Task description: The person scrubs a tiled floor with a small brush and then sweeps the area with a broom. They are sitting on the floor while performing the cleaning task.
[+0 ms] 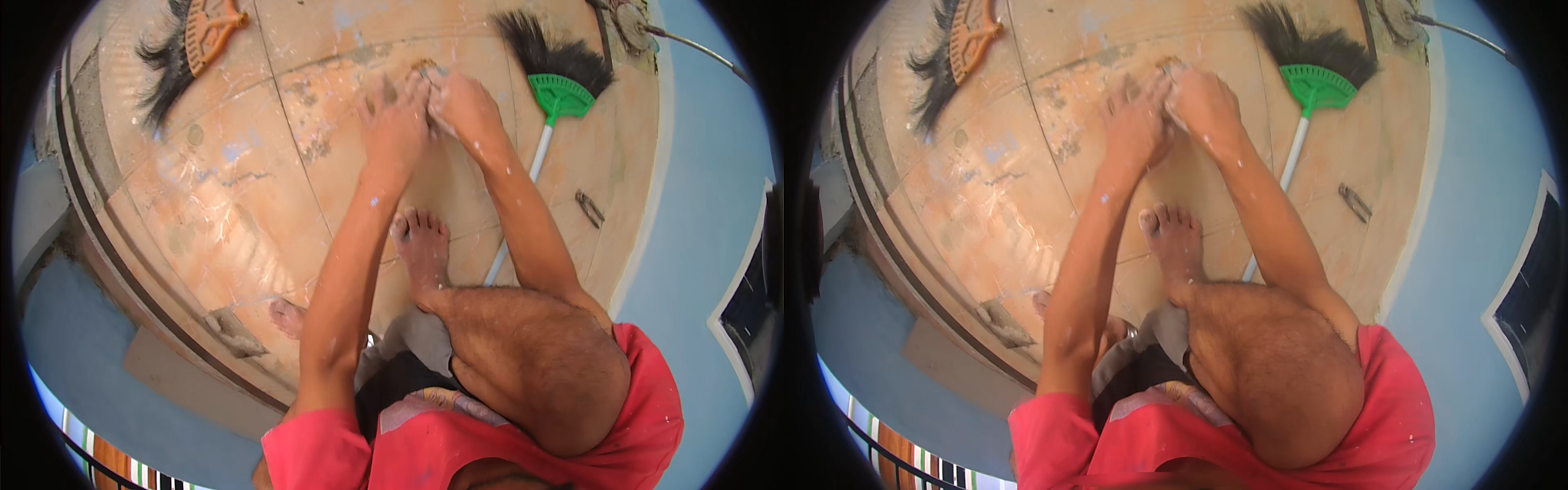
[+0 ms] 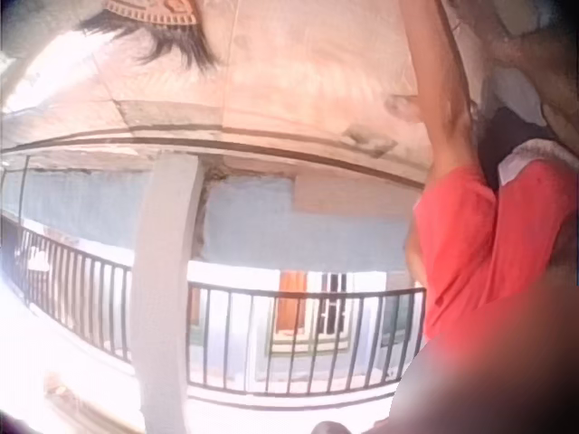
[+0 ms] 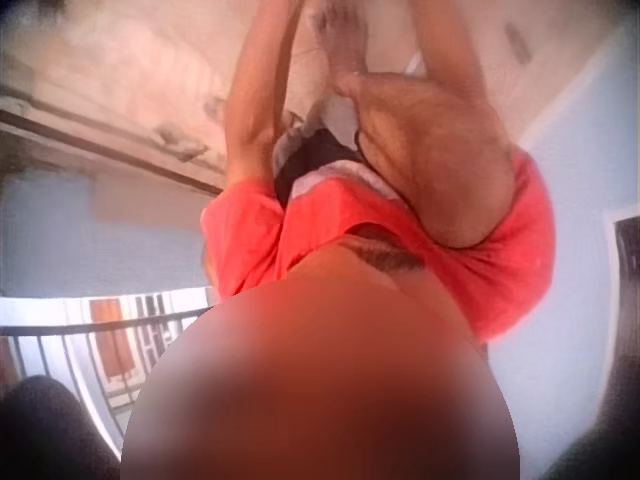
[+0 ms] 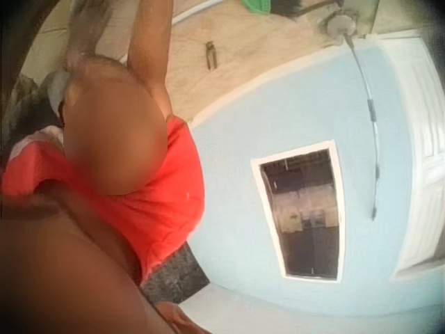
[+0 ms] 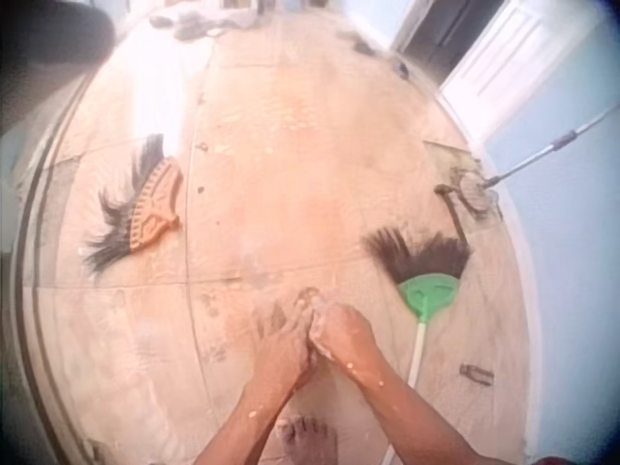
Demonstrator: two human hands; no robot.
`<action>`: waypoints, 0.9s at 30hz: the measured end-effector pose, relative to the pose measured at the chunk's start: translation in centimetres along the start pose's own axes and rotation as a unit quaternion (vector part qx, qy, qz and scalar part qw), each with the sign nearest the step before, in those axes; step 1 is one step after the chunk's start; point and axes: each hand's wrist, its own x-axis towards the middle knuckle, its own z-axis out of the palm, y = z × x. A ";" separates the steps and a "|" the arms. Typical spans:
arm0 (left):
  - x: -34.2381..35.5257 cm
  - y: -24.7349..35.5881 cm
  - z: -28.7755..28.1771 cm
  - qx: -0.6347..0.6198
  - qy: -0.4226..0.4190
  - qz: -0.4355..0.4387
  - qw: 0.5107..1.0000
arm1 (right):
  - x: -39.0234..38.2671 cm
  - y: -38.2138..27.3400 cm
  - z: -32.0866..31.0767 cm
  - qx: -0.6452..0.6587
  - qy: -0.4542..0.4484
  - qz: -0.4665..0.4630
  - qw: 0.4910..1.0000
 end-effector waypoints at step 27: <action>4.7 -0.7 -1.1 0.046 -0.017 0.028 0.998 | 4.3 3.4 1.0 0.010 0.081 -0.072 0.994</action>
